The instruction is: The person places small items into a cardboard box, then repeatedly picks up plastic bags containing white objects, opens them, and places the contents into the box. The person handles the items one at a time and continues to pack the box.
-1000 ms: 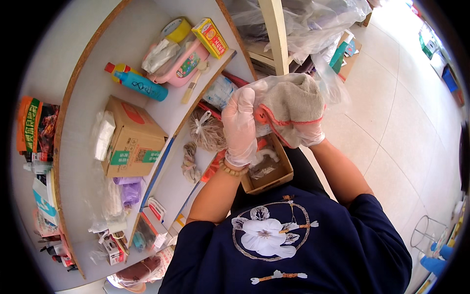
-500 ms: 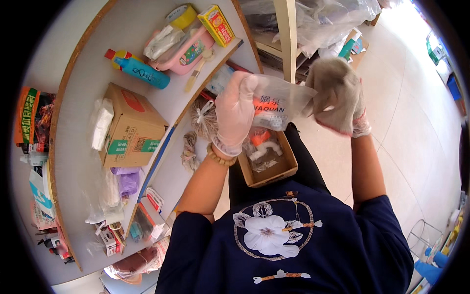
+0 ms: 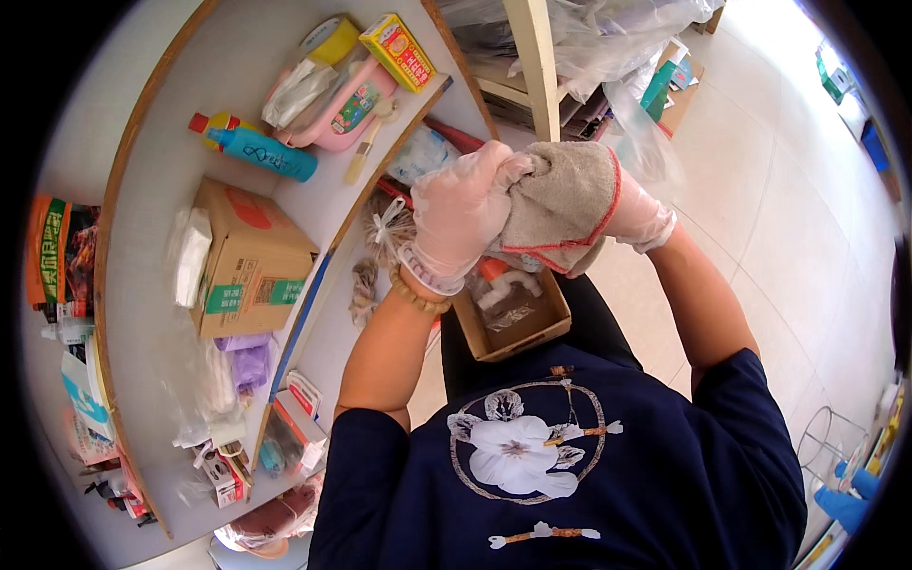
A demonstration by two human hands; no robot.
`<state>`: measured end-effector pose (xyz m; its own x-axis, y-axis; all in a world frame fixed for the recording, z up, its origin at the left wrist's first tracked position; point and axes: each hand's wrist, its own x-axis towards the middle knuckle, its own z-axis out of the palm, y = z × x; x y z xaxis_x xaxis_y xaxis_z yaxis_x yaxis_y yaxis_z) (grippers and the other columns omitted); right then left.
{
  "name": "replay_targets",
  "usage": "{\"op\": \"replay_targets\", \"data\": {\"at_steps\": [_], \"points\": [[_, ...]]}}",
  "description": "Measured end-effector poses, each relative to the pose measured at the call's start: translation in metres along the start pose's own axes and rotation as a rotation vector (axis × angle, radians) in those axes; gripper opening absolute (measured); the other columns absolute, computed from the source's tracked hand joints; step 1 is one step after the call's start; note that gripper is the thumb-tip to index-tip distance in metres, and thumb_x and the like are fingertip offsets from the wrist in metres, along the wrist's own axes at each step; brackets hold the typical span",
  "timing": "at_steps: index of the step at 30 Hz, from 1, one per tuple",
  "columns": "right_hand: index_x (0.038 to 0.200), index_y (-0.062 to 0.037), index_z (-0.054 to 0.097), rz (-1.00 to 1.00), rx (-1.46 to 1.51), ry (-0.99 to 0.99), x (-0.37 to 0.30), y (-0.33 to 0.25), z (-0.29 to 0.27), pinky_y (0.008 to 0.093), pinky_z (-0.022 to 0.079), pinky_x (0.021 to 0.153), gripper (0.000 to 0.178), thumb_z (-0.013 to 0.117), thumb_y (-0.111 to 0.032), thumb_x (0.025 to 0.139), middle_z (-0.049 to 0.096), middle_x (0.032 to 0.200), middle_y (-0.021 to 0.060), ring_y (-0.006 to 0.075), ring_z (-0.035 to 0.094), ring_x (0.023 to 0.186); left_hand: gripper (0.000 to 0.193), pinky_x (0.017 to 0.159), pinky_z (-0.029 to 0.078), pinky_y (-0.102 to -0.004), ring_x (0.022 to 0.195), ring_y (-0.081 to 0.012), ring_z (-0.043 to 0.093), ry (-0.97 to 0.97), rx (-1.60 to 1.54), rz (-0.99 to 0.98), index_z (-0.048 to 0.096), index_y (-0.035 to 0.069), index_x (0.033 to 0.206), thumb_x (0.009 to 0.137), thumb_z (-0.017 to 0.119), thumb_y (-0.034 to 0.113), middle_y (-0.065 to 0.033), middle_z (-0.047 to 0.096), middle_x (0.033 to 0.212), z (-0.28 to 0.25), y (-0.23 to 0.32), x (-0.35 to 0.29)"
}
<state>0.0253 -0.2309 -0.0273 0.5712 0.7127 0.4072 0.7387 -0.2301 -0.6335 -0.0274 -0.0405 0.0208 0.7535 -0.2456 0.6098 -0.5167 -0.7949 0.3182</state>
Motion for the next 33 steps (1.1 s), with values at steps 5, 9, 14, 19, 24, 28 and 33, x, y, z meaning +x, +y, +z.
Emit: {"op": "replay_targets", "data": {"at_steps": [5,9,14,19,24,28,33], "points": [[0.113,-0.0069,0.056,-0.245,-0.584,-0.153,0.004,-0.023,-0.023,0.0320,0.050,0.081,0.059,0.076,-0.021,0.059,0.057,0.115,0.0108,0.0259,0.059,0.100,0.016,0.054,0.046,-0.0284,0.057,-0.0177,0.058,0.170,-0.189,-0.124,0.060,0.005,0.083,0.091,0.059,0.018,-0.0057,0.062,0.066,-0.010,-0.009,-0.009],[0.106,-0.0076,0.056,-0.175,-0.368,0.069,-0.020,0.003,-0.015,0.0340,0.049,0.080,0.053,0.075,-0.021,0.058,0.057,0.109,0.0085,0.0263,0.058,0.095,0.017,0.054,0.046,-0.0267,0.058,-0.0149,0.060,0.313,-0.351,-0.243,0.063,0.006,0.086,0.091,0.060,0.022,-0.0025,0.064,0.069,-0.012,-0.020,-0.015],[0.116,-0.0050,0.054,0.373,0.070,-0.040,-0.039,0.008,-0.025,0.0373,0.046,0.087,0.057,0.076,-0.025,0.067,0.057,0.116,0.0098,0.0282,0.056,0.103,0.031,0.057,0.044,-0.0250,0.062,-0.0073,0.051,0.533,-0.583,-0.490,0.062,0.002,0.085,0.096,0.054,0.030,-0.0004,0.059,0.068,-0.041,-0.033,-0.006],[0.134,-0.0025,0.043,0.177,0.576,0.148,-0.036,-0.012,0.007,0.0349,0.039,0.102,0.058,0.066,-0.027,0.086,0.051,0.130,0.0099,0.0217,0.049,0.119,0.033,0.061,0.044,-0.0254,0.064,-0.0092,0.054,0.532,-0.604,-0.505,0.061,0.000,0.087,0.097,0.051,0.031,-0.0025,0.062,0.070,-0.014,-0.023,-0.011],[0.120,-0.0043,0.053,0.181,1.260,0.644,-0.001,-0.017,0.067,0.0292,0.051,0.086,0.034,0.063,-0.013,0.088,0.063,0.108,0.0051,0.0158,0.061,0.097,0.032,0.064,0.045,-0.0257,0.068,-0.0088,0.055,0.462,-0.749,-0.517,0.062,0.002,0.091,0.097,0.051,0.032,-0.0019,0.063,0.074,0.020,-0.001,-0.010],[0.108,-0.0032,0.060,0.240,0.759,0.491,0.002,-0.022,0.033,0.0264,0.052,0.077,0.030,0.069,-0.016,0.083,0.064,0.093,0.0021,0.0104,0.060,0.086,0.027,0.070,0.047,-0.0288,0.073,-0.0162,0.059,0.250,-0.366,-0.333,0.064,0.006,0.097,0.092,0.058,0.031,-0.0063,0.066,0.088,-0.015,-0.010,0.005],[0.110,-0.0047,0.061,0.177,0.577,0.401,0.017,-0.057,0.017,0.0220,0.047,0.071,0.036,0.072,-0.022,0.080,0.063,0.089,-0.0013,0.0042,0.052,0.079,0.021,0.069,0.048,-0.0345,0.077,-0.0277,0.060,-0.181,-0.091,-0.062,0.064,0.010,0.095,0.087,0.062,0.029,-0.0082,0.062,0.087,-0.021,0.003,0.028]]}}
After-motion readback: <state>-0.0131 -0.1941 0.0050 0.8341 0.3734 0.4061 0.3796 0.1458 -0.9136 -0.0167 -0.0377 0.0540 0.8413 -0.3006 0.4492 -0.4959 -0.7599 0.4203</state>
